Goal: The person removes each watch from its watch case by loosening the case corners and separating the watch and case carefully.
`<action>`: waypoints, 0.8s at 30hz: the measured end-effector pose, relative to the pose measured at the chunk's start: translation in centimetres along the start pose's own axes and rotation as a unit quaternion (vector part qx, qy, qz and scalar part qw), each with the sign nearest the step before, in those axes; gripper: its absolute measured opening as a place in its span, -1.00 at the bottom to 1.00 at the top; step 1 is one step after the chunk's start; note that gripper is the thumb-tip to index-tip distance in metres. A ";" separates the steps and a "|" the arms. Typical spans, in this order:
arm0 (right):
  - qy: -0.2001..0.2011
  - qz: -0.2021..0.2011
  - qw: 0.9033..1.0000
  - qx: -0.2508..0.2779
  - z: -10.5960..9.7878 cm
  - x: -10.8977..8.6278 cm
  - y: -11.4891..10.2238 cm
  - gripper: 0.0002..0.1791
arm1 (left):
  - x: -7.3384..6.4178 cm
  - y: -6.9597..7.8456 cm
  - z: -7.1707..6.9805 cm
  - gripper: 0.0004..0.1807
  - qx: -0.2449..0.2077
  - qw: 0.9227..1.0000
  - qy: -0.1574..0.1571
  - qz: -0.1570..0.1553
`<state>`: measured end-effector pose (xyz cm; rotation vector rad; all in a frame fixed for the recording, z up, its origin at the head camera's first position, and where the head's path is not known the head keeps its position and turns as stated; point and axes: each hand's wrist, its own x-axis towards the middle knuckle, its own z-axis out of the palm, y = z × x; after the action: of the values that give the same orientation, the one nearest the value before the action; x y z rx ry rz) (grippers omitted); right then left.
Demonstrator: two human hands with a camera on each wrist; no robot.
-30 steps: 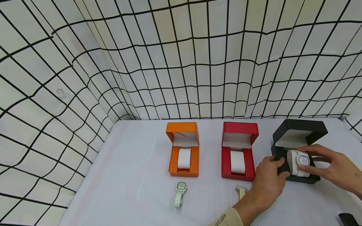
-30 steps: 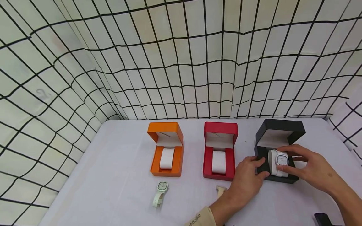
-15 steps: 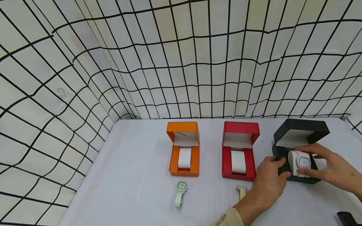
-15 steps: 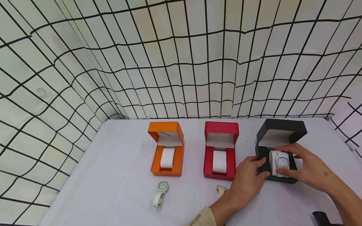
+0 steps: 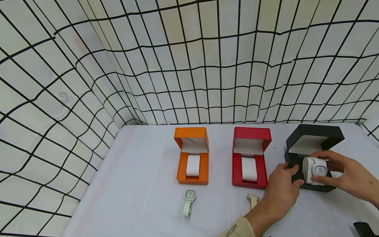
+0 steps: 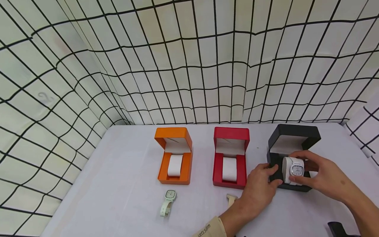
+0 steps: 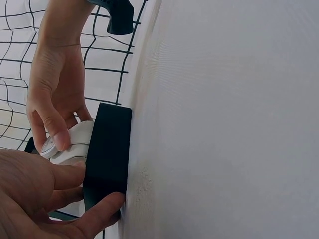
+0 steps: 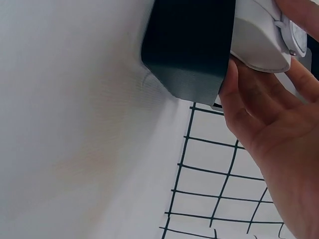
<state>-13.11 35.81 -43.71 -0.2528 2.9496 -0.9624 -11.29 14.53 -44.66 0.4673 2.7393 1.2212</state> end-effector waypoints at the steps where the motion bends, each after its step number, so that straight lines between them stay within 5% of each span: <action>1: 0.004 0.000 1.000 0.003 0.0 0.0 0.0 -0.14 | 0.0 0.0 0.0 -0.48 0.004 1.000 0.001 0.002; 9: 0.020 -0.006 1.000 0.017 0.1 -0.2 0.3 -0.14 | -0.1 0.1 0.0 -0.47 -0.003 1.000 -0.012 0.000; 24: 0.013 0.041 0.999 0.034 0.0 -0.4 0.2 -0.13 | 0.1 0.4 -0.2 -0.48 0.013 0.999 -0.047 -0.014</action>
<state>-12.76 36.08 -43.86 -0.1170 2.9177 -1.0594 -11.34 14.64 -44.26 0.4740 2.6773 1.1275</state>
